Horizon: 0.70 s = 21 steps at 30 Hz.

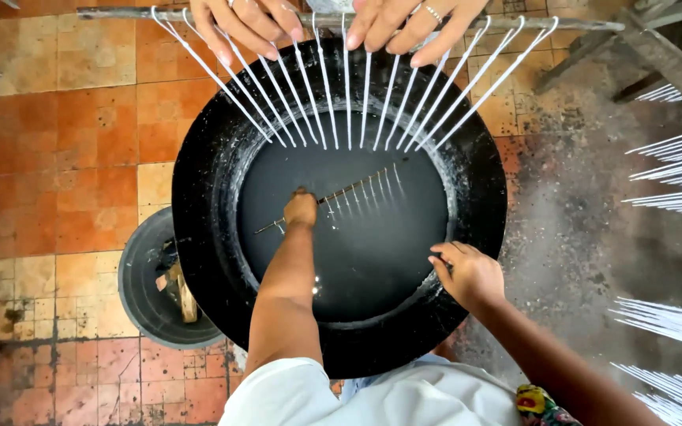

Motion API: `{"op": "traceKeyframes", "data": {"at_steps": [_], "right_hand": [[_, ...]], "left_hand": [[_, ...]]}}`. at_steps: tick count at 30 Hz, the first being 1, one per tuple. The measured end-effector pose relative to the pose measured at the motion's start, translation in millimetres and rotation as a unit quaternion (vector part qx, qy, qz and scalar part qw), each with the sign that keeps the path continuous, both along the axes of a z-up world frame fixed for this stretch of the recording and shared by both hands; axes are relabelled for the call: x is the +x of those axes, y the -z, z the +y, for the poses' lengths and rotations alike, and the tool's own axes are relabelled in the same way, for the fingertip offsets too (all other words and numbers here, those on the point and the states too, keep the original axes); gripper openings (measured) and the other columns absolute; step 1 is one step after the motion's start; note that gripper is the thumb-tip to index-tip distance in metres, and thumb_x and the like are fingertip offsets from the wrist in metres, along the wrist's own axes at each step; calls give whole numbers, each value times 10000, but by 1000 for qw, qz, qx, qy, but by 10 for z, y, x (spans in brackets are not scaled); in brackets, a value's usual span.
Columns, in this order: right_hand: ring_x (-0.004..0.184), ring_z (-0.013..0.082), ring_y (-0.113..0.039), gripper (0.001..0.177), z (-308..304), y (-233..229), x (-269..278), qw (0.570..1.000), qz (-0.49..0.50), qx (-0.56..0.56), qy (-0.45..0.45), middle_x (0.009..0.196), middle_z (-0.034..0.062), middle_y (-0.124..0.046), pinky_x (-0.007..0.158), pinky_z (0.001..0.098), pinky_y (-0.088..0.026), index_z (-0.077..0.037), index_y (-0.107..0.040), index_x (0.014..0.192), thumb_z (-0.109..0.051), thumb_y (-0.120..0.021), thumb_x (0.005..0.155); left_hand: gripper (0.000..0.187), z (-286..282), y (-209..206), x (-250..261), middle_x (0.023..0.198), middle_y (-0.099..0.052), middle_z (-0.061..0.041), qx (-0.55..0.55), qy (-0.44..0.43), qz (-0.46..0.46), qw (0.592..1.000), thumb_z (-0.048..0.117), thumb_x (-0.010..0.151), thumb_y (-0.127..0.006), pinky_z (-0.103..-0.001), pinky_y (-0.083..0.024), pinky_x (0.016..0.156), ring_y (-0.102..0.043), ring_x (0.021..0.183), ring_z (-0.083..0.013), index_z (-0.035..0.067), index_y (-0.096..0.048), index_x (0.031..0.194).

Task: A person is seen dipping multiple candle wicks attached to a wooden rod into a large vat of molten wax and then hanging the rod on a rack to allow the wax to cool and harden.

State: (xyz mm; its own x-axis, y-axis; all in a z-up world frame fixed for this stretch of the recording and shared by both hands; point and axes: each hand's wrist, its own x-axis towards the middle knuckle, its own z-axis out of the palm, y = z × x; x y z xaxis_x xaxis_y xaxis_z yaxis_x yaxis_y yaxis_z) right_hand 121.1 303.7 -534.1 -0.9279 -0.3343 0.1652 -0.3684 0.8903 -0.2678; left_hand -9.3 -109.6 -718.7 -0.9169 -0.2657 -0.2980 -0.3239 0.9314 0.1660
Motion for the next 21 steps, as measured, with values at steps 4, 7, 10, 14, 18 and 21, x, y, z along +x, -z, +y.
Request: {"op": "traceKeyframes", "data": {"at_steps": [4,7,10,14,18,21], "right_hand": [[931,179,-749,205,1,68,36,999,39,-9,3,910,-28,-756,749,289,-597,-309,-756,1021,-476,-703,914],[961,203,-756,246,-56,12,65,999,44,-10,20,947,14,-774,768,292,-597,-249,-774,998,-472,-727,905],[988,211,-759,258,-58,7,63,999,47,-5,27,970,35,-784,793,295,-602,-230,-786,988,-468,-744,896],[885,188,-750,151,-33,-11,2,999,33,-26,11,862,-36,-750,766,304,-601,-310,-765,999,-415,-721,899],[879,141,-736,141,-55,-57,-140,999,15,-35,0,819,-94,-724,762,297,-600,-363,-738,1014,-420,-702,890],[849,92,-712,125,-61,-43,-282,999,17,-40,-5,772,-136,-683,757,256,-585,-409,-716,1000,-446,-705,881]], "left_hand": [[298,44,-84,37,1207,-664,-194,1,-10,29,1000,30,985,-493,-487,-617,883,-693,1102,-369,-6,-775,1072],[299,113,-266,75,1231,-651,-190,4,-13,1,1000,32,981,-496,-494,-612,899,-685,1118,-363,-8,-773,1085],[305,145,-267,111,1266,-649,-182,1,-7,-13,1000,32,987,-493,-488,-610,909,-686,1128,-354,9,-781,1085],[312,145,-149,114,1192,-677,-189,2,-21,-24,999,41,994,-477,-498,-612,896,-714,1083,-362,-13,-758,1119],[317,188,-412,168,1118,-713,-248,38,-62,-4,997,37,988,-418,-523,-597,905,-728,1078,-402,-52,-675,1151],[347,244,-876,272,1084,-753,-260,43,-65,0,997,63,974,-391,-521,-583,917,-736,1064,-411,-53,-689,1108]]}}
